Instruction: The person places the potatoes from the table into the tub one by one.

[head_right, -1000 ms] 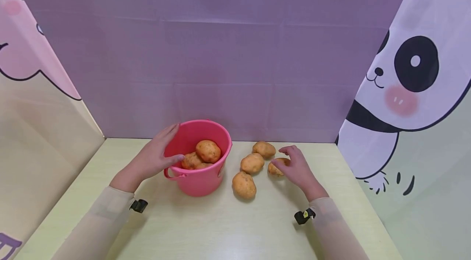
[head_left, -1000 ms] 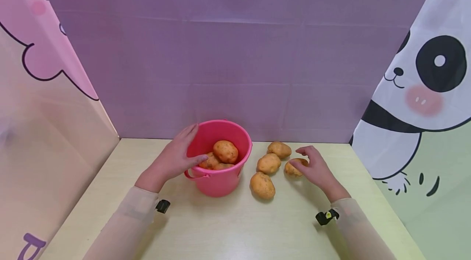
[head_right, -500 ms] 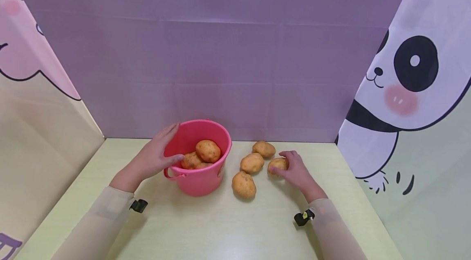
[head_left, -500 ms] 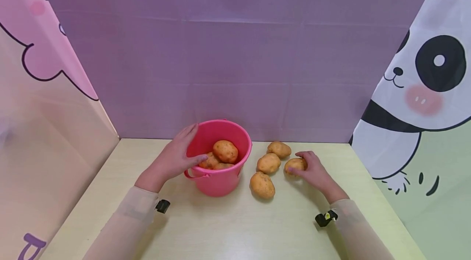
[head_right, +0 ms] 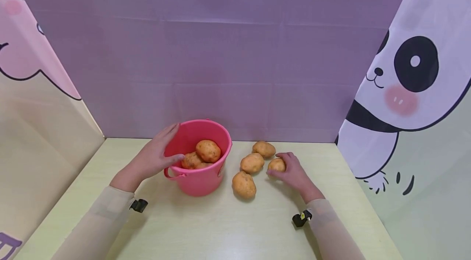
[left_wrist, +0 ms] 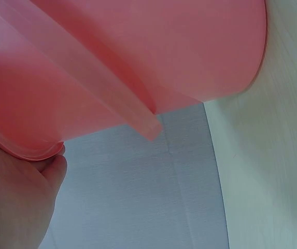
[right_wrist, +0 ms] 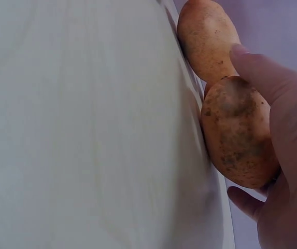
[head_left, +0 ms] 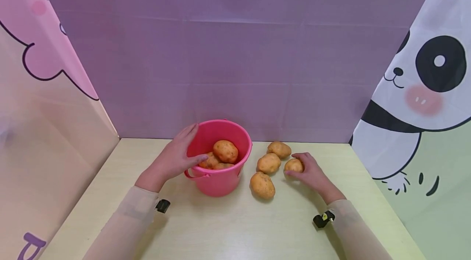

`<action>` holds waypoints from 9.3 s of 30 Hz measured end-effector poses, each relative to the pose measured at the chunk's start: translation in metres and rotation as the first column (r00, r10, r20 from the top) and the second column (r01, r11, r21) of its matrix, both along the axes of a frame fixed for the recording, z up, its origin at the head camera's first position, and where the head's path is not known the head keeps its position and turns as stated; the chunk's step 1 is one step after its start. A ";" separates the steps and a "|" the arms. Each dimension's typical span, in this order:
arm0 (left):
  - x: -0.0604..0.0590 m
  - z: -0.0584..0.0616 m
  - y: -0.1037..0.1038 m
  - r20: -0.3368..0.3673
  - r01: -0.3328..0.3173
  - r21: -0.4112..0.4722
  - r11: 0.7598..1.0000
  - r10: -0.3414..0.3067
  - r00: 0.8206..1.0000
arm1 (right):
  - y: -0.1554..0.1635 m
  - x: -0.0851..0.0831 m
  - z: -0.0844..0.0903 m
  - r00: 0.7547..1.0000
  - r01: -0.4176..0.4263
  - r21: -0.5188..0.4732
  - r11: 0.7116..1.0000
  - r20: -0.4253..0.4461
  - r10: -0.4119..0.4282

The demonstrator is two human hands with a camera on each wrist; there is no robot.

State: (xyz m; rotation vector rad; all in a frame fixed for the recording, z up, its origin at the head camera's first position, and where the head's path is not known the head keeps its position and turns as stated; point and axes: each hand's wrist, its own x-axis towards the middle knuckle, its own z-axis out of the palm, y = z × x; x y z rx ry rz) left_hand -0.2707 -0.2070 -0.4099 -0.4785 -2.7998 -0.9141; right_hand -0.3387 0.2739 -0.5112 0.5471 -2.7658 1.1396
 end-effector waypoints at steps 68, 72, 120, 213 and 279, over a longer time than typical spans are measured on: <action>0.001 -0.003 -0.002 0.006 0.001 0.011 1.000 -0.001 1.000 | -0.027 -0.001 0.049 0.993 -0.097 -0.138 0.986 -0.083 0.086; 0.001 -0.004 -0.001 0.012 -0.001 0.009 1.000 0.001 1.000 | -0.034 0.000 0.059 0.991 -0.114 -0.142 0.983 -0.090 0.102; -0.002 -0.001 -0.002 0.000 0.009 -0.004 1.000 -0.009 1.000 | -0.134 -0.004 0.130 0.906 -0.403 -0.131 0.906 -0.198 0.374; 0.000 -0.001 -0.004 -0.046 0.043 -0.006 0.999 -0.043 0.998 | -0.255 -0.012 0.142 0.794 -0.590 0.019 0.807 -0.166 0.585; -0.002 -0.006 -0.004 -0.023 0.007 0.015 1.000 -0.007 1.000 | -0.105 0.061 0.039 0.943 -0.306 0.025 0.952 -0.128 0.307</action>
